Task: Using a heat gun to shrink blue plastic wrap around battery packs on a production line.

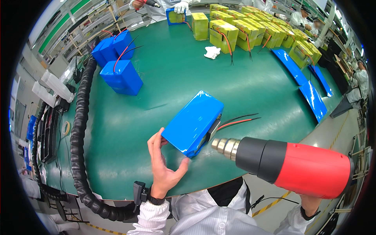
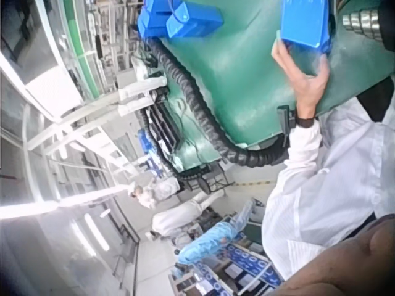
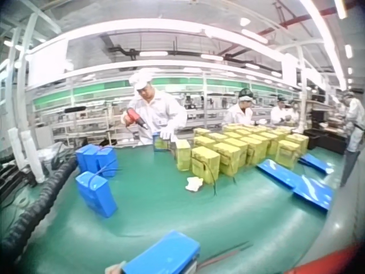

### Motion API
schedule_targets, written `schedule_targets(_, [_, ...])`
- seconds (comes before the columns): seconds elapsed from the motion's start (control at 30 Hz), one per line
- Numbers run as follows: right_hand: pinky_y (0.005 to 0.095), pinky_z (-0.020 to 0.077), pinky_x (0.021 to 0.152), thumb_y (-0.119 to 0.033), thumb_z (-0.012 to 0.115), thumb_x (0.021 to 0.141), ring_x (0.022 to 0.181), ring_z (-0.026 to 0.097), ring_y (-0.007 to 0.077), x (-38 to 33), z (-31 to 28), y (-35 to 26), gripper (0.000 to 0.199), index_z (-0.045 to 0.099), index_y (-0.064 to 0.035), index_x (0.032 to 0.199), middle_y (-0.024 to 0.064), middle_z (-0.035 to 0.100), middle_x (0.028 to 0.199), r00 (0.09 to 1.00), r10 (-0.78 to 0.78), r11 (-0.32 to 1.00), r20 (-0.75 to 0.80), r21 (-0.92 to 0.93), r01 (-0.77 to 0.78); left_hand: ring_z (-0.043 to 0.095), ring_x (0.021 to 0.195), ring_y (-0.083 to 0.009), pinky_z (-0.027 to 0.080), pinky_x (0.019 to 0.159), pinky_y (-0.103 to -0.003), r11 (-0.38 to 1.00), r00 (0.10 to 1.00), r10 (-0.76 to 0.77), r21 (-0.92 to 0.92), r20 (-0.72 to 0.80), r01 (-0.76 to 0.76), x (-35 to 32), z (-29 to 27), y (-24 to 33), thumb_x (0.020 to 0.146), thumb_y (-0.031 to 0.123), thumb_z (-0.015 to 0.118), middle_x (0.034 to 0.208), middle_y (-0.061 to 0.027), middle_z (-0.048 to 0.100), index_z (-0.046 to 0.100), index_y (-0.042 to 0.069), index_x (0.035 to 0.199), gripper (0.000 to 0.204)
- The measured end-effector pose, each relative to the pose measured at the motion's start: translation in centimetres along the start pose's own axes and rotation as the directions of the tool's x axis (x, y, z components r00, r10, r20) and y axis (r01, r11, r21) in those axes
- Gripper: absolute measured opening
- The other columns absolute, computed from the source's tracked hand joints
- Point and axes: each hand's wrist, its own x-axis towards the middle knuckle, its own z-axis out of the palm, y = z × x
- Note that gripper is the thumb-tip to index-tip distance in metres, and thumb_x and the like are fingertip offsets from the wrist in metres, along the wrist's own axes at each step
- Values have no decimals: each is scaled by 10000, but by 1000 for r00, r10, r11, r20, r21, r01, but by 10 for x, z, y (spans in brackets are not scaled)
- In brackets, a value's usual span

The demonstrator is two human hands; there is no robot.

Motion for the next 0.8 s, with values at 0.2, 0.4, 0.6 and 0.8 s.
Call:
schedule_targets(0.2, [360,561,796,-204,818,878,892,708,219,-2,-1,4,338,693,-33,1142,88,734,987,1000,8,1000,27,3,-9,505,1228,-289,434,1057,-411,997,999,-29,-76,-46,26,-1,-3,-1,712,-42,551,1361,-174,459,416,-53,1498,798])
schedule_targets(0.4, [366,559,809,-203,818,873,909,706,224,-13,-6,-10,349,693,-37,1153,88,734,1004,1000,27,998,6,-59,-27,572,1155,-243,465,1044,-384,953,972,-221,-228,-74,199,2,5,-8,716,-124,447,1252,-153,554,482,-51,1420,708])
schedule_targets(0.6, [371,558,823,-202,819,867,925,705,229,-17,-8,13,360,692,-42,1164,88,733,1021,998,16,1000,53,-8,-16,615,1118,-219,514,1008,-367,912,942,-316,-312,-116,267,-7,-4,-10,766,-159,383,1171,-133,605,532,-49,1332,596])
schedule_targets(0.8, [377,556,836,-201,819,862,942,704,234,-26,-11,-1,371,692,-46,1175,88,733,1038,999,31,998,36,-50,-29,621,1100,-203,513,979,-355,886,941,-325,-377,-92,269,2,2,-14,817,-139,375,1184,-130,620,517,-51,1314,524])
